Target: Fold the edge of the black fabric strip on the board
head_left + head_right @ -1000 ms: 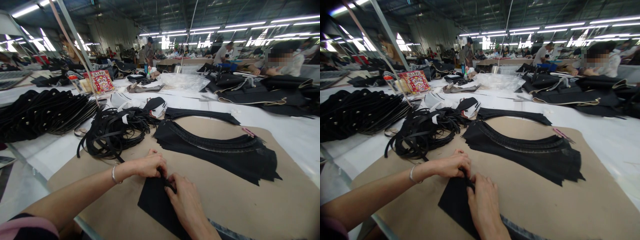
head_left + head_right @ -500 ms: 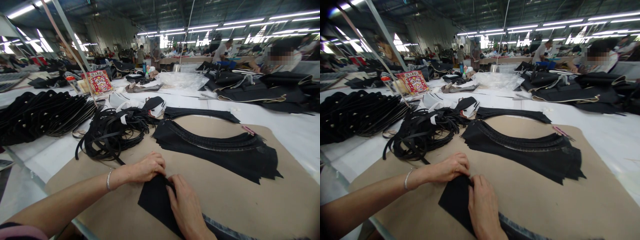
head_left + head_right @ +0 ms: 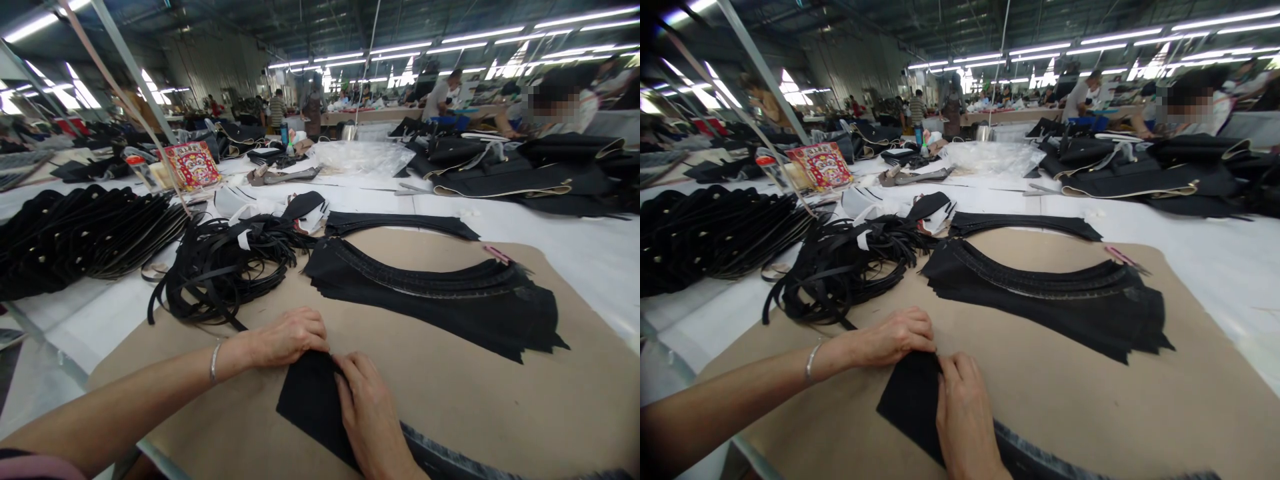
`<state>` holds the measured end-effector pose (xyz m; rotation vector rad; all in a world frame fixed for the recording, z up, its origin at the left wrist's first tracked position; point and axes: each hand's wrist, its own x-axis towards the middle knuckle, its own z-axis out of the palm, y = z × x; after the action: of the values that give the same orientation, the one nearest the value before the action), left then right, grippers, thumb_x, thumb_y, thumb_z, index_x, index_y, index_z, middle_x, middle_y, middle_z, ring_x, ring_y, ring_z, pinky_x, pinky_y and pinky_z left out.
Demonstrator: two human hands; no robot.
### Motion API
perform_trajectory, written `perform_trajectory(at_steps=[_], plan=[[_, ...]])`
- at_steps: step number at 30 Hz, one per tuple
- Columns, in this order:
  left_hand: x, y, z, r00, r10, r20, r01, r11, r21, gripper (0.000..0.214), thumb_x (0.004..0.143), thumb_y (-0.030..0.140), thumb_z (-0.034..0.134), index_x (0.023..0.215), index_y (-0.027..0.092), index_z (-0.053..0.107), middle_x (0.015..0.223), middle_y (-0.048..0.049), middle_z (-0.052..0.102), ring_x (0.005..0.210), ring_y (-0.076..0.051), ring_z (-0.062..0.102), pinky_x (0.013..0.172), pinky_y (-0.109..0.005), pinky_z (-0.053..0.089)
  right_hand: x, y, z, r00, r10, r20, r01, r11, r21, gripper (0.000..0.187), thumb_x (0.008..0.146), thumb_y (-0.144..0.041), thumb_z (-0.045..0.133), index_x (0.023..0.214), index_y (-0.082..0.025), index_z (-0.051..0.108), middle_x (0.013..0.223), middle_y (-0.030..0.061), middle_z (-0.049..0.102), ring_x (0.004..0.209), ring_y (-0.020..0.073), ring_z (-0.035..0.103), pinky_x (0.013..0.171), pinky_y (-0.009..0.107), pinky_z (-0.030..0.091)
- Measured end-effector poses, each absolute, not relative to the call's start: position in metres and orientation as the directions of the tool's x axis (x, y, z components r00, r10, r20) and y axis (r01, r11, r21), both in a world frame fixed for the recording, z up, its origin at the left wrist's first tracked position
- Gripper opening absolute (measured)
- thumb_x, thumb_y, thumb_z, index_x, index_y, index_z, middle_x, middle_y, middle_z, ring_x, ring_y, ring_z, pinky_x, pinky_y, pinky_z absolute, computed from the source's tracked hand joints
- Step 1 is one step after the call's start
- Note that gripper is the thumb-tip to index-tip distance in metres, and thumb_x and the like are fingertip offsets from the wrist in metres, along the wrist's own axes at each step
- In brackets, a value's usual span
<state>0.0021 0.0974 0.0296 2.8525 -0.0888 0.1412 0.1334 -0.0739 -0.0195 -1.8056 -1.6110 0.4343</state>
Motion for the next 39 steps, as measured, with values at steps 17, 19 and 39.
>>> perform_trajectory(at_steps=[17, 19, 39], plan=[[-0.004, 0.108, 0.029, 0.991, -0.119, 0.067, -0.128, -0.981, 0.144, 0.029, 0.098, 0.016, 0.042, 0.115, 0.024, 0.064, 0.104, -0.0068, 0.068, 0.103, -0.022, 0.054, 0.091, -0.035, 0.039, 0.134, -0.080, -0.023, 0.027, 0.971, 0.236, 0.896, 0.081, -0.436, 0.044, 0.086, 0.003, 0.037, 0.123, -0.012, 0.057, 0.103, 0.0115, 0.059, 0.092, 0.0228, 0.055, 0.085, 0.037, 0.050], [-0.005, 0.109, 0.029, 0.991, -0.115, 0.066, -0.123, -0.982, 0.142, 0.030, 0.097, 0.014, 0.043, 0.115, 0.025, 0.064, 0.106, -0.0063, 0.068, 0.104, -0.022, 0.054, 0.092, -0.035, 0.039, 0.134, -0.080, -0.024, 0.011, 0.970, 0.243, 0.909, 0.091, -0.407, 0.046, 0.085, 0.003, 0.038, 0.124, -0.012, 0.057, 0.103, 0.0117, 0.060, 0.092, 0.0229, 0.055, 0.085, 0.037, 0.050], [-0.035, 0.082, 0.006, 0.973, 0.138, 0.187, 0.090, -0.966, 0.243, 0.041, 0.090, 0.008, 0.038, 0.119, 0.025, 0.062, 0.109, -0.0075, 0.065, 0.103, -0.023, 0.052, 0.091, -0.039, 0.039, 0.128, -0.075, -0.019, 0.014, 0.977, 0.211, 0.955, 0.049, -0.291, 0.058, 0.076, 0.007, 0.039, 0.129, -0.011, 0.057, 0.106, 0.0115, 0.063, 0.091, 0.0245, 0.056, 0.080, 0.038, 0.048]])
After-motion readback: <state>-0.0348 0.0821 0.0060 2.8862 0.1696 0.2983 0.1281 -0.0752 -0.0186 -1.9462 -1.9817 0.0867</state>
